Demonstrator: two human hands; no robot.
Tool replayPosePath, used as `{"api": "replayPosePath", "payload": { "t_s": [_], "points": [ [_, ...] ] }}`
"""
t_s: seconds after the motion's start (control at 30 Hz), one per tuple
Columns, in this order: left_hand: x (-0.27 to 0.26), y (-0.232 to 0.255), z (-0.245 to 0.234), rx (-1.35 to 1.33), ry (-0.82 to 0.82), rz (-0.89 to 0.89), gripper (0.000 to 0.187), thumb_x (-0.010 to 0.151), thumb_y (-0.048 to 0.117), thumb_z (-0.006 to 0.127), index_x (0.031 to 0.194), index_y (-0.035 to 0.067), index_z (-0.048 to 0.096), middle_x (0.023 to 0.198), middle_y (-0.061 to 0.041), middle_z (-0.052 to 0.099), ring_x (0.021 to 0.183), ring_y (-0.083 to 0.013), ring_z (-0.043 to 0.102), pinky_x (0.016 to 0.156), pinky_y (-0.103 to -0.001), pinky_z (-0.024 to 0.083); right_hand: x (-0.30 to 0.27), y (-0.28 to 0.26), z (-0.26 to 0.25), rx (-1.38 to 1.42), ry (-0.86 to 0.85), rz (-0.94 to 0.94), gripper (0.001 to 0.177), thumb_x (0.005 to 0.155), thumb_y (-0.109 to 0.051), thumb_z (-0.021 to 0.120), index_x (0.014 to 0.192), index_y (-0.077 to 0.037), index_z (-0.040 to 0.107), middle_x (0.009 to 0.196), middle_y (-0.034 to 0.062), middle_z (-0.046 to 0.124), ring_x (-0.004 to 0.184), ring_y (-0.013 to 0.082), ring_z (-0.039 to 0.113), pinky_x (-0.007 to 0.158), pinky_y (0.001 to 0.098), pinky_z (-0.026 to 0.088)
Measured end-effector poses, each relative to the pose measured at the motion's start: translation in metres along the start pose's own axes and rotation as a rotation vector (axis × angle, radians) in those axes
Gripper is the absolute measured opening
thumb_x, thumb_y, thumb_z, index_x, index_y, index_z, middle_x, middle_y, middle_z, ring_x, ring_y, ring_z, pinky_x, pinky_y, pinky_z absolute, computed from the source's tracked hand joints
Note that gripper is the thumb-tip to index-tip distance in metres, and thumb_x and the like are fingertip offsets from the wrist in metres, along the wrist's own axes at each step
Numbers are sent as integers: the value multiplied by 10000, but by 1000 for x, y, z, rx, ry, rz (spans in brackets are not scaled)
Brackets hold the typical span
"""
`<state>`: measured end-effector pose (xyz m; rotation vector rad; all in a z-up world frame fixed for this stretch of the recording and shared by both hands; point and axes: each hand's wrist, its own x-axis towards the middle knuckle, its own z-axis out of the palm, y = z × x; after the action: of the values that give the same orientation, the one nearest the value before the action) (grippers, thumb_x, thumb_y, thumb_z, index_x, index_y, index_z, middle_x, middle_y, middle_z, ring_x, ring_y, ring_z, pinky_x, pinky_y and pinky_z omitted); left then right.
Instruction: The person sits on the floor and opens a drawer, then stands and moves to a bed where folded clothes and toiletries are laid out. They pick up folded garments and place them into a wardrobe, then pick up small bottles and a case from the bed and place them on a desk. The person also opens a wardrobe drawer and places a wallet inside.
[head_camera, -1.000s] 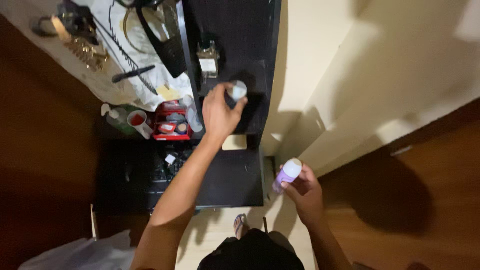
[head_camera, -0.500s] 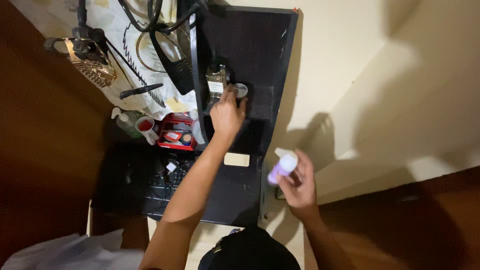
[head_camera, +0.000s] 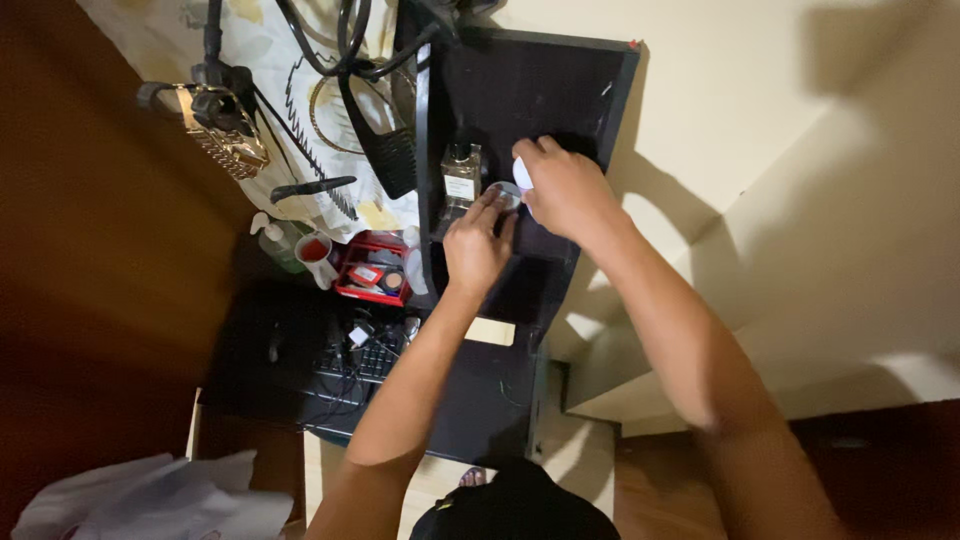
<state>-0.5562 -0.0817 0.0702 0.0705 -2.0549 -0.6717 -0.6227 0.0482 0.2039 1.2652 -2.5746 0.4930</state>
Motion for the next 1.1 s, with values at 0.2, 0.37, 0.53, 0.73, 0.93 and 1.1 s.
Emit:
{"api": "replayPosePath", "payload": {
  "t_s": [0.2,0.37,0.53,0.73,0.93,1.1],
  "points": [
    [-1,0,-1,-42,8,-22,233,860,150,793,1074,60,767,1237,-110,731,936,-321,744,843,-401,593,22,11,7,6,-89,48,522,721,-44,803,1197,-83,591,1130,217,637,1032,431,653,863,511,533],
    [-1,-2,0,-27,15,-10,239,849,145,798,1068,56,764,1229,-117,732,933,-322,742,842,-401,590,22,9,5,11,-160,149,460,732,-60,809,1148,-80,613,1143,208,640,1029,427,654,865,507,531],
    [-2,-4,2,-37,13,-29,224,847,147,803,1046,53,763,1207,-112,739,927,-320,741,840,-402,589,29,12,6,-15,-159,129,449,706,-84,832,1105,-42,632,1081,226,671,1009,428,666,869,506,535],
    [-1,-3,1,-38,14,3,251,833,137,794,1068,57,765,1216,-122,728,950,-326,738,854,-407,584,32,19,9,-26,-196,109,394,677,-109,839,1031,-27,687,1023,232,700,987,414,678,860,485,547],
    [0,-1,0,-25,7,-25,250,838,139,795,1070,54,759,1238,-116,730,940,-330,736,852,-402,587,36,19,10,-62,-244,140,392,673,-108,827,1033,-23,698,1036,233,709,1011,402,678,875,479,545],
    [2,-1,-2,-18,1,-20,274,833,139,795,1090,51,754,1248,-114,724,951,-332,737,862,-404,586,32,15,9,-35,-203,164,478,671,-97,821,1120,-17,676,1075,242,700,1026,404,679,886,475,549]
  ]
}}
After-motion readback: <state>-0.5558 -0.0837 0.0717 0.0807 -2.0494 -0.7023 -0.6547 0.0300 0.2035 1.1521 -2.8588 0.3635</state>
